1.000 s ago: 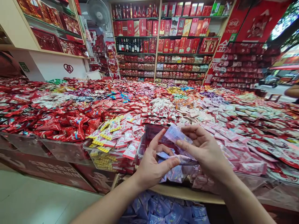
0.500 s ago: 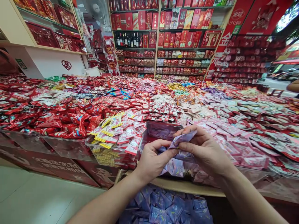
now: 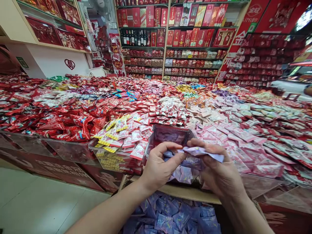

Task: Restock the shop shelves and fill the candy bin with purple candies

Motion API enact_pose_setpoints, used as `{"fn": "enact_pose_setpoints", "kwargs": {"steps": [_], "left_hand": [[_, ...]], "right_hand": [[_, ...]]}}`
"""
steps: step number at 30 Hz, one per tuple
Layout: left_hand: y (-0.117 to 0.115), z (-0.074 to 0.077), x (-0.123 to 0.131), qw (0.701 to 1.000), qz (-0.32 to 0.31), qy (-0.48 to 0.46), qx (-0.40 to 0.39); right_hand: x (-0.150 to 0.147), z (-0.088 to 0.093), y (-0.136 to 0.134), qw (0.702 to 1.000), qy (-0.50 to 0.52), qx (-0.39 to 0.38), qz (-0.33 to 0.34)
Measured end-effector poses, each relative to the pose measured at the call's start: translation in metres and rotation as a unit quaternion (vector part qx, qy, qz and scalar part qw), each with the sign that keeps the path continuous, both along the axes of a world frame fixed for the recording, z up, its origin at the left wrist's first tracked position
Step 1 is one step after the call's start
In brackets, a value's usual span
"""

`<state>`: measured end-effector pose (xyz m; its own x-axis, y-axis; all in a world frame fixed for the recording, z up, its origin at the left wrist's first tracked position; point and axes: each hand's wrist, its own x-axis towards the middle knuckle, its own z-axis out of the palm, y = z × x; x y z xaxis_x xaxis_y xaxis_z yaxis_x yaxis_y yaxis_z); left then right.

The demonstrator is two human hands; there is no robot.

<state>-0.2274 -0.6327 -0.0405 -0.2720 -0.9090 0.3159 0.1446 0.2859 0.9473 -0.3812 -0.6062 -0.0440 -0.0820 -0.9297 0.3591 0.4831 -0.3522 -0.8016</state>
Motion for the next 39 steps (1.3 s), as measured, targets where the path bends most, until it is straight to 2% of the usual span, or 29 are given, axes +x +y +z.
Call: {"fn": "enact_pose_setpoints", "kwargs": {"steps": [3, 5, 7, 10, 14, 18, 21, 24, 28, 31, 34, 36, 38, 39], "left_hand": [[0.002, 0.000, 0.001, 0.998, -0.058, 0.004, 0.022], [0.004, 0.000, 0.001, 0.994, -0.112, -0.002, 0.002], [0.006, 0.000, 0.001, 0.991, -0.131, -0.006, -0.008], [0.006, -0.001, 0.001, 0.993, -0.114, -0.020, 0.006], [0.006, -0.002, -0.001, 0.996, -0.080, -0.034, -0.020], [0.010, -0.005, -0.002, 0.990, -0.044, -0.051, -0.122], [0.011, -0.006, -0.001, 0.978, 0.004, -0.069, -0.197], [0.009, -0.006, 0.000, 0.977, 0.006, -0.078, -0.199], [0.009, -0.004, 0.001, 0.978, -0.007, -0.062, -0.198], [0.013, -0.006, -0.003, 0.977, -0.020, -0.055, -0.203], [0.021, -0.011, -0.010, 0.963, -0.129, -0.105, -0.213], [0.025, -0.015, -0.014, 0.937, -0.222, -0.151, -0.222], [0.029, -0.019, -0.016, 0.913, -0.281, -0.181, -0.234], [0.030, -0.020, -0.016, 0.906, -0.295, -0.186, -0.241]], "right_hand": [[-0.006, 0.006, 0.002, 0.994, 0.054, -0.056, -0.072], [-0.007, 0.009, 0.004, 0.992, 0.090, -0.053, -0.072], [-0.004, 0.009, 0.007, 0.993, 0.106, -0.036, -0.039], [0.002, 0.005, 0.012, 0.996, 0.084, -0.006, 0.025], [0.000, 0.004, 0.016, 0.995, 0.060, 0.008, 0.076], [-0.014, 0.014, 0.019, 0.992, 0.048, 0.016, 0.117], [-0.019, 0.019, 0.020, 0.988, 0.094, 0.084, 0.088], [-0.016, 0.017, 0.020, 0.972, 0.182, 0.140, 0.041], [-0.022, 0.022, 0.017, 0.967, 0.213, 0.128, 0.051], [-0.035, 0.041, 0.002, 0.962, 0.258, 0.082, -0.034], [-0.032, 0.052, -0.035, 0.940, 0.321, 0.059, -0.094], [-0.014, 0.044, -0.068, 0.922, 0.365, 0.103, -0.071], [0.010, 0.023, -0.100, 0.906, 0.382, 0.176, -0.050], [0.023, 0.009, -0.113, 0.904, 0.385, 0.181, -0.050]]}}
